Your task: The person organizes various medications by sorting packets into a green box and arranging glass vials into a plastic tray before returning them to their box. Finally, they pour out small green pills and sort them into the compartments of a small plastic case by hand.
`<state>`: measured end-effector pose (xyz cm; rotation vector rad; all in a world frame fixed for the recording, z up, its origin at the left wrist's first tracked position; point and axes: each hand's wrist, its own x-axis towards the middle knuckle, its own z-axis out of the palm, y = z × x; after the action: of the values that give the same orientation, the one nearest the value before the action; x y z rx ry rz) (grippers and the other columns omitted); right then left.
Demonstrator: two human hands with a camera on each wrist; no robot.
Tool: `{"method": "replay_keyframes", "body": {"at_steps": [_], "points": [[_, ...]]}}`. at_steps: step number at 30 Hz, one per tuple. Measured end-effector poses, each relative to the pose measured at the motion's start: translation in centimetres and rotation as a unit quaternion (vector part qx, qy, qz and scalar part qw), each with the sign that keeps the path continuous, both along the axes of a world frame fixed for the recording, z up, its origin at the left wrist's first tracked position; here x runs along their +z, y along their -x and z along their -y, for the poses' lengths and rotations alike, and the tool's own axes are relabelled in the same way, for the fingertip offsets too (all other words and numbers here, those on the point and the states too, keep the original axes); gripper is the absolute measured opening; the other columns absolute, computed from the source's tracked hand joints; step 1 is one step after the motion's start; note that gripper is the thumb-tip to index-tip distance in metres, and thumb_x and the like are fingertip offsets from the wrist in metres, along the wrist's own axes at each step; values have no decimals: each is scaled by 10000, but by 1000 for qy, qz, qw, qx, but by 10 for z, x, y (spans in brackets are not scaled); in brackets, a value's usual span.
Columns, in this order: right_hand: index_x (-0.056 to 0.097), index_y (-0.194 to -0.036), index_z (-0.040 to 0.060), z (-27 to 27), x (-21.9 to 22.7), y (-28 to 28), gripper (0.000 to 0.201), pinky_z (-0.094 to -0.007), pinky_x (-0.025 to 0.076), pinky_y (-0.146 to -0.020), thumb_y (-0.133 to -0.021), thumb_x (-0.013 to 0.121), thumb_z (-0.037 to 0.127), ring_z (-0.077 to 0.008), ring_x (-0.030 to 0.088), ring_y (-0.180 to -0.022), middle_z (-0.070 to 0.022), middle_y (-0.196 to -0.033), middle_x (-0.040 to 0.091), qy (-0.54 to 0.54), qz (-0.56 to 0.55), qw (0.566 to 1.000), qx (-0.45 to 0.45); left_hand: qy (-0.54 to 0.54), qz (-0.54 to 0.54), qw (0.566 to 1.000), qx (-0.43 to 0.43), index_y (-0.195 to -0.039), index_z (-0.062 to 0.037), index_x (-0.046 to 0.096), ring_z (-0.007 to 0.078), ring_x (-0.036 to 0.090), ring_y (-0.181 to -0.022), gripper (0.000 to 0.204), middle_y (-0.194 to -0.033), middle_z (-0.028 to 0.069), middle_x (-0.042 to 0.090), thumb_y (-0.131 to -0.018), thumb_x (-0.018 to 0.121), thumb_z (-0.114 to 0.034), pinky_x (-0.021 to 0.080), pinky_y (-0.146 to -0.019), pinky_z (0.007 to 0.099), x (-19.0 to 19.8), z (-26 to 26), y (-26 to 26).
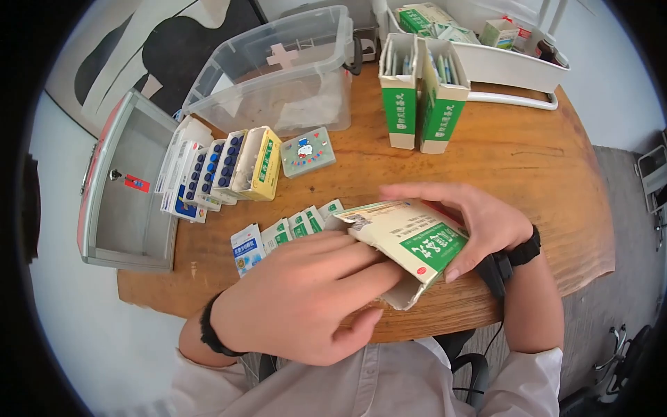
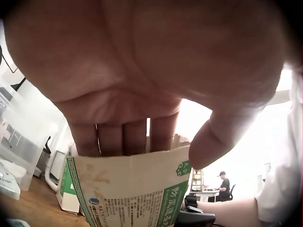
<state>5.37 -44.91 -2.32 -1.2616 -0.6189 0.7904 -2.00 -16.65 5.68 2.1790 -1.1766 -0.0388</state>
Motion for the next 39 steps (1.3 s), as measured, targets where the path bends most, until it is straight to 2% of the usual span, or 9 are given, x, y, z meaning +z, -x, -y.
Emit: {"method": "replay_keyframes", "body": {"at_steps": [6, 10, 13, 23, 26, 28, 31, 34, 39], "points": [[400, -1688, -74, -3, 0, 2, 1324, -362, 359, -1296, -570, 1062, 180, -214, 559, -1473, -189, -1618, 583, 0, -22, 1000, -21, -3, 38, 999, 6, -1230, -39, 747, 360, 740, -1064, 425, -1216, 163, 731, -810, 798, -72, 615, -914, 468, 0, -9, -3], [412, -1680, -79, -5, 0, 4, 1320, -358, 353, -1294, -563, 1064, 190, -220, 561, -1470, -193, -1609, 588, -3, -24, 999, -26, -25, 30, 993, 116, -1343, -81, 775, 369, 735, -1221, 548, -1426, 137, 725, -798, 831, -57, 608, -1032, 449, 22, -92, 9], [426, -1671, -84, -9, -1, 4, 1313, -357, 349, -1294, -563, 1065, 215, -231, 561, -1472, -199, -1604, 590, -17, -42, 998, -31, -169, 36, 965, 195, -1390, -78, 749, 385, 670, -1354, 616, -1471, 155, 700, -784, 859, -70, 553, -1127, 480, 2, -134, 18], [453, -1657, -79, -18, -7, 11, 1328, -391, 339, -1304, -548, 1069, 315, -275, 548, -1503, -201, -1617, 580, 2, -20, 998, -64, -125, 41, 966, 223, -1419, -58, 716, 377, 632, -1417, 603, -1472, 205, 694, -842, 849, -169, 375, -1290, 569, -67, -118, 30], [458, -1658, -69, -18, -5, 13, 1319, -391, 335, -1305, -552, 1066, 315, -274, 543, -1510, -191, -1626, 576, 1, -36, 997, -65, -145, 106, 961, 211, -1290, -43, 763, 344, 714, -1298, 452, -1339, 189, 764, -857, 829, -157, 456, -1229, 541, -67, -110, 29], [459, -1661, -63, -17, -5, 11, 1317, -389, 333, -1306, -555, 1065, 317, -272, 540, -1512, -185, -1630, 575, 0, -44, 997, -68, -110, 145, 959, 217, -1157, -37, 789, 320, 783, -1092, 304, -1169, 157, 813, -860, 807, -98, 591, -1041, 478, -64, -109, 29], [456, -1668, -51, -13, -6, 6, 1301, -388, 317, -1317, -581, 1066, 321, -271, 531, -1524, -180, -1643, 564, 4, -3, 999, -37, -63, 99, 953, 280, -1095, -40, 795, 280, 790, -939, 249, -1073, 139, 815, -847, 778, -23, 631, -823, 400, -43, -111, 35], [449, -1673, -48, -13, -8, 5, 1280, -386, 301, -1327, -618, 1070, 324, -266, 519, -1533, -174, -1654, 555, -9, 1, 999, -31, 41, 45, 942, 330, -1040, -86, 779, 281, 754, -845, 248, -963, 83, 784, -812, 793, 11, 595, -694, 370, -41, -116, 36], [436, -1677, -55, -12, -8, 4, 1267, -384, 305, -1327, -650, 1074, 323, -251, 507, -1538, -183, -1660, 545, -14, 16, 1000, -11, 53, 102, 957, 268, -1066, -103, 810, 294, 718, -802, 281, -939, 66, 765, -814, 812, 22, 587, -698, 399, -24, -103, 42]]}}
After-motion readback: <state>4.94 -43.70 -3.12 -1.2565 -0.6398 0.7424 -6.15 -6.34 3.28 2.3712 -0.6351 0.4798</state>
